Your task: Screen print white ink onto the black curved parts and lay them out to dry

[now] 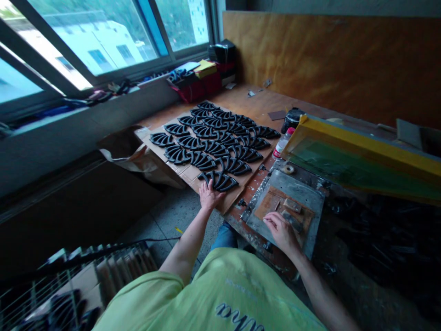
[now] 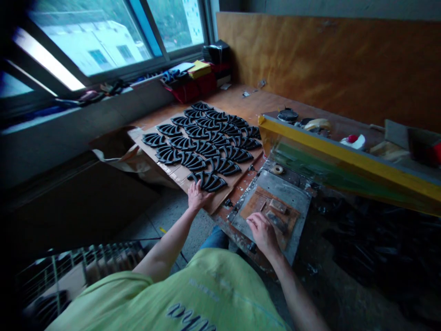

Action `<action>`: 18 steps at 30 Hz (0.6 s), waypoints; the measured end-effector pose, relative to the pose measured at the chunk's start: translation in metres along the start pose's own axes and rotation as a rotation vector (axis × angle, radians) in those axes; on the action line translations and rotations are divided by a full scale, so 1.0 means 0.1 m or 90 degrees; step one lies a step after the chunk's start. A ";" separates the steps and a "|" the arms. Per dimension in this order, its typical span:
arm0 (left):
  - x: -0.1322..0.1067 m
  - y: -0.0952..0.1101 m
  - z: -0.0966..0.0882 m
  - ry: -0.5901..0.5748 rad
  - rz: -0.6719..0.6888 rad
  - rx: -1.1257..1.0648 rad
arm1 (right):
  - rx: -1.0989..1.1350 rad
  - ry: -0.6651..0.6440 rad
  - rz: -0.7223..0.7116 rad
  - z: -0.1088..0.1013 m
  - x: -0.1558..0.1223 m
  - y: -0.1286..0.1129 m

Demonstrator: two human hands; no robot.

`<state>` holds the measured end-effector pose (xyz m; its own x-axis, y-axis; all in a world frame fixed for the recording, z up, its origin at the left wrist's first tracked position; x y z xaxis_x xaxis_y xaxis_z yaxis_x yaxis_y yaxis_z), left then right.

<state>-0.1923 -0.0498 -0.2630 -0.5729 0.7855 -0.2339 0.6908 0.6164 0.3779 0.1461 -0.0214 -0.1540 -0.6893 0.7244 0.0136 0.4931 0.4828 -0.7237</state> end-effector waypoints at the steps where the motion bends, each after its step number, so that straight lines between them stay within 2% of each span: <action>1: -0.01 -0.04 0.00 -0.001 0.010 -0.004 | 0.016 -0.002 -0.005 0.01 0.05 -0.01; 6: -0.12 -0.35 -0.09 0.052 0.037 -0.045 | 0.131 -0.027 0.013 0.13 0.35 -0.01; 10: -0.14 -0.78 -0.25 0.108 -0.023 -0.103 | 0.227 -0.010 0.084 0.27 0.68 0.14; 14: 0.01 -1.23 -0.41 0.136 -0.107 -0.180 | 0.321 0.061 0.137 0.44 1.09 0.36; 18: 0.28 -1.71 -0.56 0.127 -0.191 -0.265 | 0.375 0.139 0.228 0.59 1.48 0.72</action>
<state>-0.3509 -0.1363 -0.2842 -0.8179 0.5286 -0.2274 0.2747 0.7059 0.6528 0.0484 0.0913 -0.2445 -0.3862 0.9003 -0.2007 0.2586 -0.1032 -0.9605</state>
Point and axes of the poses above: each hand's wrist, its own x-axis towards the middle knuckle, its own z-axis out of the palm, y = z × x, the point moved 10 cm from there along x, towards the middle knuckle, and after that the axes turned 11 degrees about -y, right-handed, at the moved point
